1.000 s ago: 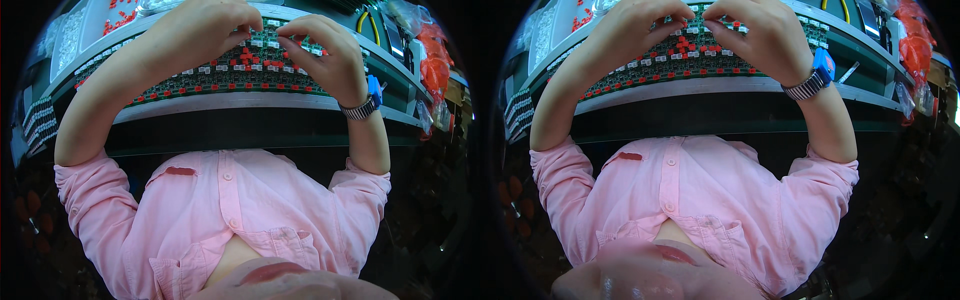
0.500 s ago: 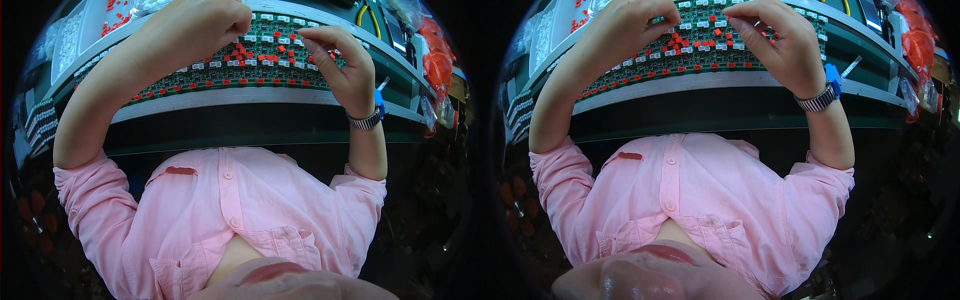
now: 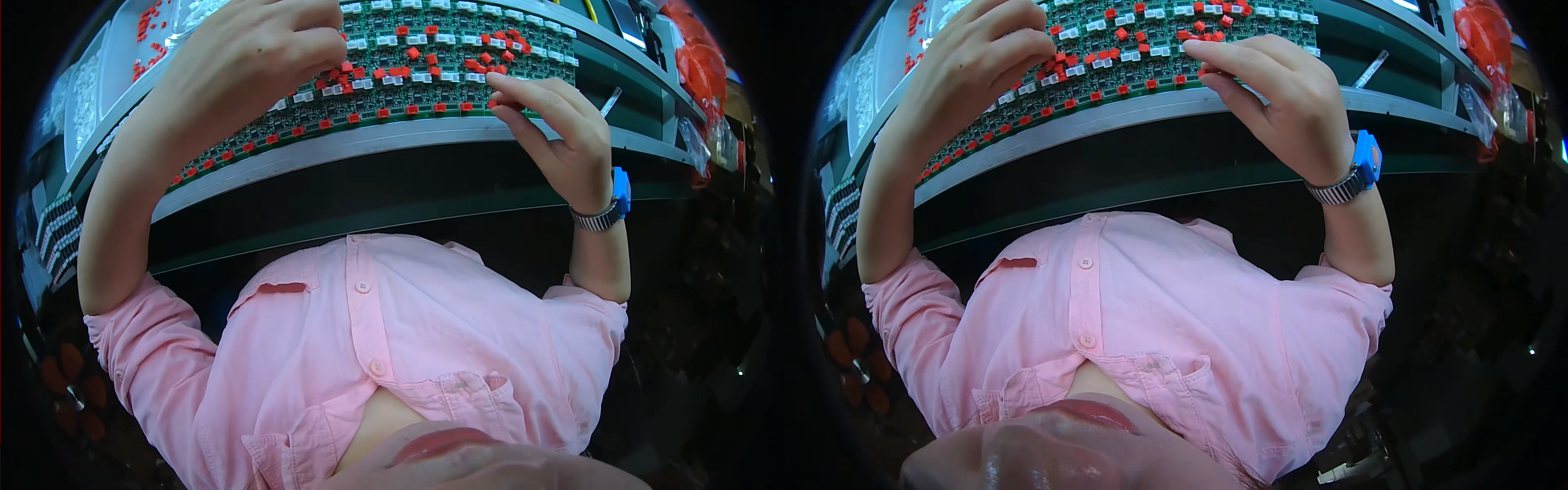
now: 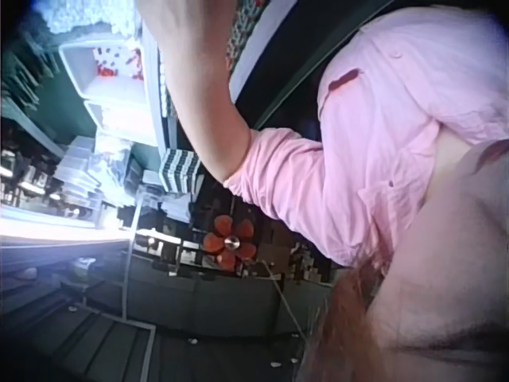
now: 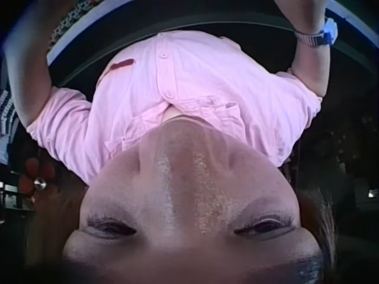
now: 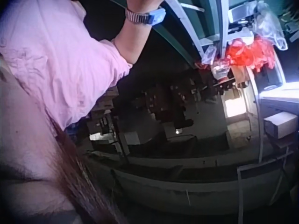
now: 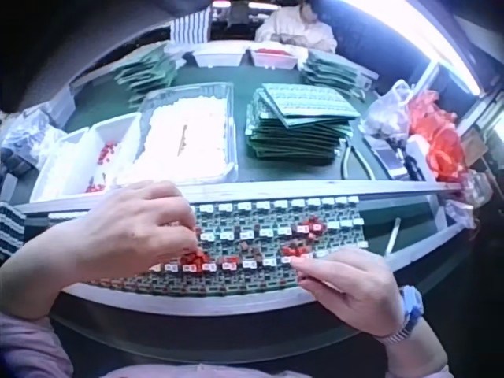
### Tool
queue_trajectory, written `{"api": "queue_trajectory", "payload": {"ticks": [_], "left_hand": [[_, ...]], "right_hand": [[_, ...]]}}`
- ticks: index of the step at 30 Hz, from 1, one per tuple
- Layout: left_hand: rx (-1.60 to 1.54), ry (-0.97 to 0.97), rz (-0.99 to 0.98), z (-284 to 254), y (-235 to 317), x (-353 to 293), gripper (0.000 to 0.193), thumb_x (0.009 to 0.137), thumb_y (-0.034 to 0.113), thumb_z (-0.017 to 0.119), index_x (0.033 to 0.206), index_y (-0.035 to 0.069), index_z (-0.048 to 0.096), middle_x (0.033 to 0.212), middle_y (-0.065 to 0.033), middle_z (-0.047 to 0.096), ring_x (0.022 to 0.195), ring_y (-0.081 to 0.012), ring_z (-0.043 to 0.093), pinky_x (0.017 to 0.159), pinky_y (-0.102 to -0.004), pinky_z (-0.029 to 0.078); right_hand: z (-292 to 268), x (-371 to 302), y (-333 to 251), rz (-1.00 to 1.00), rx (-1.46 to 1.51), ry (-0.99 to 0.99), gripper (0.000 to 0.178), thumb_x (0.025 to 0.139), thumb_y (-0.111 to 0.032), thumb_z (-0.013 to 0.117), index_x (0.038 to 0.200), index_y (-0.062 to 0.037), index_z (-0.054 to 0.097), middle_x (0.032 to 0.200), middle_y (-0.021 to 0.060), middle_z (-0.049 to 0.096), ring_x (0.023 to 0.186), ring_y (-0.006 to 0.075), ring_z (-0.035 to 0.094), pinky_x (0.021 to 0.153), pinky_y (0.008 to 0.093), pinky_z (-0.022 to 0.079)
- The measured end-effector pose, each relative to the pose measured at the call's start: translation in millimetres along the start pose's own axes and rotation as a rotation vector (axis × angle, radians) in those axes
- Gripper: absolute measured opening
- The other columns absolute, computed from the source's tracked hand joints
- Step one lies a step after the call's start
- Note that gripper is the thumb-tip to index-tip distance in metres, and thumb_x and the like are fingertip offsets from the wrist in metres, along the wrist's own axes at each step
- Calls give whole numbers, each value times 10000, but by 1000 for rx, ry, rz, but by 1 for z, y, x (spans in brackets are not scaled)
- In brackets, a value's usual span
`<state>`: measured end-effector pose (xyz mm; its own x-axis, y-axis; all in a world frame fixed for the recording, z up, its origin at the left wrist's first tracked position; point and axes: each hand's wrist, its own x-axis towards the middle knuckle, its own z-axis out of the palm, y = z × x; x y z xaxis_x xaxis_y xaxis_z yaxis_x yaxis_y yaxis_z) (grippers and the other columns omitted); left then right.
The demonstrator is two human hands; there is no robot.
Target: Manually inserting small electronic components into a printed circuit board at an assembly station.
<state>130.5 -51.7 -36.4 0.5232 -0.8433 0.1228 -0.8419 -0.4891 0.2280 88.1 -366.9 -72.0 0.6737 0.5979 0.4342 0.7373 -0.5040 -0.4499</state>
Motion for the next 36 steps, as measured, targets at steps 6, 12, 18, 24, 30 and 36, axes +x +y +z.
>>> {"api": "queue_trajectory", "payload": {"ticks": [6,12,18,24,30,36], "left_hand": [[108,38,-56,10,0,-2,88,820,103,699,894,66,668,948,-41,624,923,-211,584,832,-319,476],[-31,164,-30,9,-3,-10,115,808,43,689,922,40,670,918,-64,641,834,-203,595,762,-303,485],[-176,297,-9,9,-9,-19,156,797,-16,679,950,15,672,888,-88,658,745,-194,605,692,-286,493],[-275,338,-78,5,-7,-29,190,787,-67,657,965,-3,673,881,-91,667,717,-188,610,663,-270,489],[-464,388,-278,1,10,-31,193,784,-89,643,955,-7,675,884,-92,671,718,-188,607,658,-261,482],[-195,457,-808,-7,-23,-69,170,782,-81,653,936,-18,682,906,-98,679,759,-204,620,668,-259,489]], "right_hand": [[1,-3,1,-80,-248,-60,324,798,-59,742,1113,-109,684,871,18,668,724,136,599,596,225,495],[-5,7,-1,-182,-357,-86,324,788,-62,743,1102,-104,677,864,15,659,738,141,606,603,231,499],[-15,33,-20,-211,-352,-141,250,791,-79,748,1034,-80,690,898,24,677,756,157,609,630,242,510],[-9,62,-41,-264,-327,-181,183,794,-96,753,966,-57,703,932,33,694,774,172,613,657,254,521],[64,95,-27,-334,-281,-158,63,837,-123,652,882,-80,644,895,50,578,763,219,549,680,288,470],[81,91,-26,-268,-68,-92,48,853,-125,618,879,-87,632,907,53,549,790,222,529,699,282,462]]}}
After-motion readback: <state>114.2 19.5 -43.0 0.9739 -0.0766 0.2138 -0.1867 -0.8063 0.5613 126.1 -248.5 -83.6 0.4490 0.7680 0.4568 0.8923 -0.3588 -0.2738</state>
